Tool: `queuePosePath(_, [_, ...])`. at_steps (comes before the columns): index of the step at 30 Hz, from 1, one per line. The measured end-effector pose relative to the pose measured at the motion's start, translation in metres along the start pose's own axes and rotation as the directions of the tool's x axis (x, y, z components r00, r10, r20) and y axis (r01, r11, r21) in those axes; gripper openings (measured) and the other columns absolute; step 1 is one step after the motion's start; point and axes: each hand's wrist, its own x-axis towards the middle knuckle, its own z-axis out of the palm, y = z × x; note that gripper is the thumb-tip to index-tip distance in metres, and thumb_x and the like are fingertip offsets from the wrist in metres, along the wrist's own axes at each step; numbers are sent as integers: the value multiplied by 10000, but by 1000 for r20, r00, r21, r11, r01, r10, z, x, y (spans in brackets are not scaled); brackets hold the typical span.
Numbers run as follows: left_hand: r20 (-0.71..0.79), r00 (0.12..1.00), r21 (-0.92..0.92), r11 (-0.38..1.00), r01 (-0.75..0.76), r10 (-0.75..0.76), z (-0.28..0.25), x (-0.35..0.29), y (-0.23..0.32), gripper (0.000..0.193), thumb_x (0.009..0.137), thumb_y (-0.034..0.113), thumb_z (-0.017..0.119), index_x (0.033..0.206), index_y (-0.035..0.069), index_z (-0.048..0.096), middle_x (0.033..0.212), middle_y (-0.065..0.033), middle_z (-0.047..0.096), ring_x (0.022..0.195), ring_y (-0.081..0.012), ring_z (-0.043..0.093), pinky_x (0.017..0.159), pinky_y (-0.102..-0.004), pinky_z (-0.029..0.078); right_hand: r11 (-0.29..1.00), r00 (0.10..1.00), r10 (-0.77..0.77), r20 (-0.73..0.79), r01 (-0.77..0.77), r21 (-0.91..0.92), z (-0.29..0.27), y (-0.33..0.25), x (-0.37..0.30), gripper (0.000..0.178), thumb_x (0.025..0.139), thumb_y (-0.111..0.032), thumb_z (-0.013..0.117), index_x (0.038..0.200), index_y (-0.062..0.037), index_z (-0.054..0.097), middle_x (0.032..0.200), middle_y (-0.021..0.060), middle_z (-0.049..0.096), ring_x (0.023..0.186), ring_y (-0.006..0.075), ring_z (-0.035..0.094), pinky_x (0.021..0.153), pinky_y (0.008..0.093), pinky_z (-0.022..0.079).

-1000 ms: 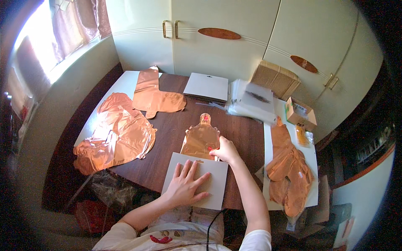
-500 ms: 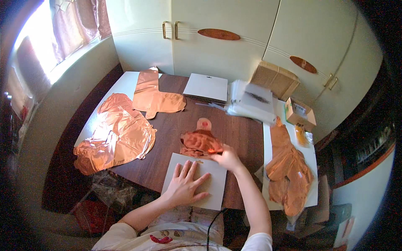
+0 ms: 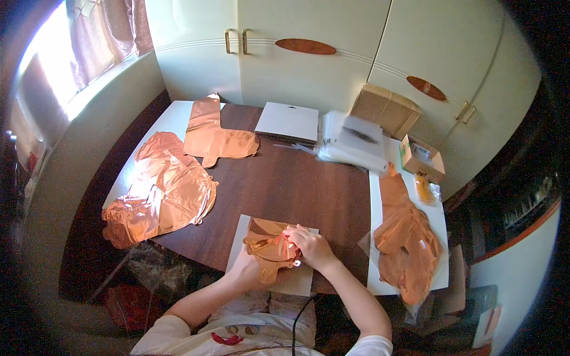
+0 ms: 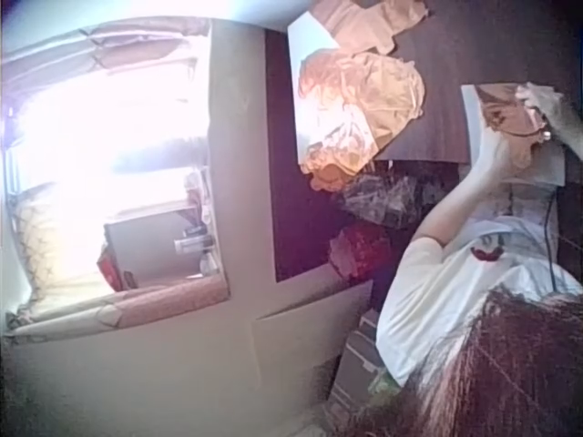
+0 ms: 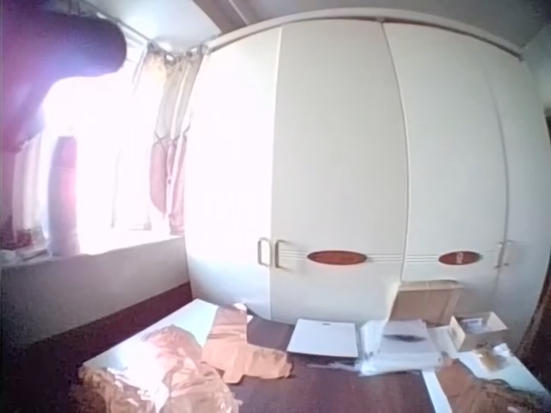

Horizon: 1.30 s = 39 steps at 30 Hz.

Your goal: Folding and placing foil balloons into plastic sleeves with cardboard inserts.

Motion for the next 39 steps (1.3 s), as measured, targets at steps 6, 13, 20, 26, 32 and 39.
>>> queuePosePath(6, [-2,998,179,981,68,-69,-50,0,-39,256,700,151,609,940,70,644,1021,-112,622,975,-273,586,901,-417,444,996,1000,-15,-6,15,-85,2,3,-3,153,838,-61,512,976,-36,573,1020,101,646,977,247,622,900,364,499])
queuePosePath(13, [375,921,158,972,-174,104,-50,65,-68,499,936,325,436,1344,42,390,1425,-136,341,1348,-287,263,1093,-429,233,979,997,24,72,-9,-205,4,1,-6,108,835,-78,515,921,-33,562,996,104,650,974,258,625,873,356,511])
queuePosePath(20, [584,798,128,953,-273,150,-30,62,-73,664,934,529,236,1439,98,219,1497,-80,206,1393,-285,125,1111,-498,63,996,1000,1,-6,-2,-89,4,1,-5,200,774,-112,589,962,-64,538,1065,98,622,991,299,602,865,388,508])
queuePosePath(26, [522,833,235,909,-344,180,-27,54,-76,686,918,551,257,1437,104,227,1494,-67,220,1390,-283,144,1108,-508,57,996,997,66,33,-64,-65,-3,-7,-3,197,800,-83,567,990,-33,568,1070,117,625,1058,246,583,901,360,494])
queuePosePath(32, [496,843,214,912,-350,208,-29,53,-75,717,900,593,273,1431,113,248,1481,-64,254,1387,-283,153,1107,-509,65,975,967,74,242,-121,185,-31,-19,-7,430,834,-283,581,1167,-17,524,1275,175,502,1244,301,431,1090,430,260])
queuePosePath(39, [444,865,256,891,-374,236,-27,51,-73,729,889,615,286,1408,104,306,1468,-41,287,1378,-256,194,1102,-509,105,908,926,376,-12,-371,-192,18,-32,-12,577,901,-347,493,1299,60,396,1379,236,358,1315,361,300,1094,471,193])
